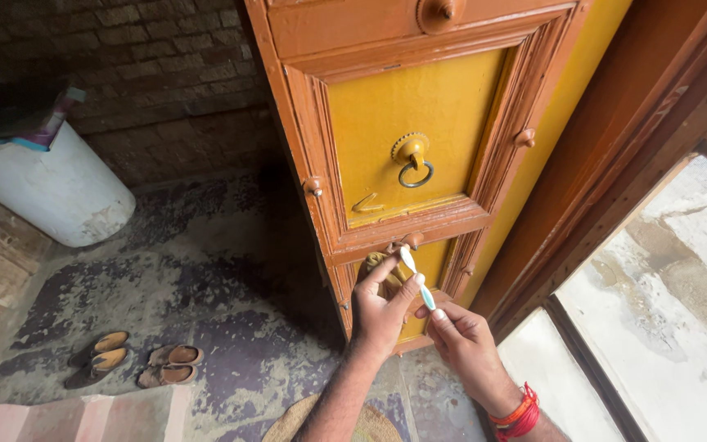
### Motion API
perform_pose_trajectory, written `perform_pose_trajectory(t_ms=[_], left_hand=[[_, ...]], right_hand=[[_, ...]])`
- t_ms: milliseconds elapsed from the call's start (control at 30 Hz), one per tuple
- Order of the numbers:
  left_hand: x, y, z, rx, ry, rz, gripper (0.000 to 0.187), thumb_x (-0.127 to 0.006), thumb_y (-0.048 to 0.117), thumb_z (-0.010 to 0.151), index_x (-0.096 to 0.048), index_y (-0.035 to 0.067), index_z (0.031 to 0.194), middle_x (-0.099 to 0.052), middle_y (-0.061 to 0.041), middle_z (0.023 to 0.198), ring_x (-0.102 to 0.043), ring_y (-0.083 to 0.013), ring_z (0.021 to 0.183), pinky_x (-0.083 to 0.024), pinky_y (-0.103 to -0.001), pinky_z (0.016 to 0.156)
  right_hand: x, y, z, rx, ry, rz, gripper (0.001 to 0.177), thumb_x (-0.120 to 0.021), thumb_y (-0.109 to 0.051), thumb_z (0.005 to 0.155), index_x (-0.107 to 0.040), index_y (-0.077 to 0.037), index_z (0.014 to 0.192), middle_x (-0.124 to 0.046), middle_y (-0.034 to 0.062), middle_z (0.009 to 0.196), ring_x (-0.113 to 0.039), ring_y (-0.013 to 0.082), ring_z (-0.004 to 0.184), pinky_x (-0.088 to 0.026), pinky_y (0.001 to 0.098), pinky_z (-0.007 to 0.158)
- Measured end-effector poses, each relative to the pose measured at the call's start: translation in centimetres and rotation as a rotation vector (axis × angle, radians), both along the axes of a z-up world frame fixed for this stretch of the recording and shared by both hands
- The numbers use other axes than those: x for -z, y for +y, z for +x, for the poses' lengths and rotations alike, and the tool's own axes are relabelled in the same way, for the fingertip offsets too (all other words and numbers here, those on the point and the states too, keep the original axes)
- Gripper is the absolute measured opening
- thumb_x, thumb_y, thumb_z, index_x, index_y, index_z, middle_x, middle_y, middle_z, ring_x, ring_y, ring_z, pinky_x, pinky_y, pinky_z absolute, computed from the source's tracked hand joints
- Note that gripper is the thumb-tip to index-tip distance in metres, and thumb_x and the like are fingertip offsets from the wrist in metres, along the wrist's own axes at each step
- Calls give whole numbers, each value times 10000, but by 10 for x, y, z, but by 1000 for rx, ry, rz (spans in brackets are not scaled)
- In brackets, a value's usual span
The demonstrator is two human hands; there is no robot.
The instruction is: The person wipes the surface of a yellow wooden door with a cloth, focusing on the frame and panels. They then use a toothbrush to scrub the metal door handle and surrounding areas.
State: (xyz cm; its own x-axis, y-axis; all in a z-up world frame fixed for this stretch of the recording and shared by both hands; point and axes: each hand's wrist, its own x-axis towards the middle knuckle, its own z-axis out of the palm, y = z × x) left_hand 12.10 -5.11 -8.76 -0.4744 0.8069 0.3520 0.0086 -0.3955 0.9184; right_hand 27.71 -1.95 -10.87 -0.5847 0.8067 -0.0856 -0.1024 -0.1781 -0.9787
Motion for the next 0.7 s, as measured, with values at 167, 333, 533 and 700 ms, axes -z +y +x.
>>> perform_pose_trajectory(t_ms=[167,333,533,700], left_hand=[[6,-11,8,-147,145,119,539,-748,-19,887,-604,-29,1407,-639,-80,1285,-616,-126,1153,-539,-299,980],[28,-10,9,-128,-47,-66,433,-795,43,886,-676,-25,1297,-676,-116,1149,-651,-121,1001,-574,-289,857],[27,-22,14,-200,-52,-59,317,-826,128,894,-712,-61,1121,-746,-85,1013,-689,-90,890,-570,-243,775],[6,-28,9,-189,-8,-166,370,-793,184,846,-697,55,1178,-728,35,886,-659,-25,748,-562,-212,665]], right_hand=[[12,-4,3,-30,-5,-80,289,-504,-193,1052,-721,-3,1044,-391,-54,601,-288,51,496,-224,239,439],[21,-5,5,-51,31,-98,286,-502,-173,1049,-719,12,1061,-412,-53,619,-289,49,500,-227,246,438],[26,-8,4,-79,28,-163,297,-488,-173,1054,-713,20,1068,-399,-54,614,-276,52,488,-210,251,430],[27,-6,2,-135,66,-202,294,-478,-181,1061,-697,15,1070,-381,-59,615,-255,45,479,-200,253,422]])
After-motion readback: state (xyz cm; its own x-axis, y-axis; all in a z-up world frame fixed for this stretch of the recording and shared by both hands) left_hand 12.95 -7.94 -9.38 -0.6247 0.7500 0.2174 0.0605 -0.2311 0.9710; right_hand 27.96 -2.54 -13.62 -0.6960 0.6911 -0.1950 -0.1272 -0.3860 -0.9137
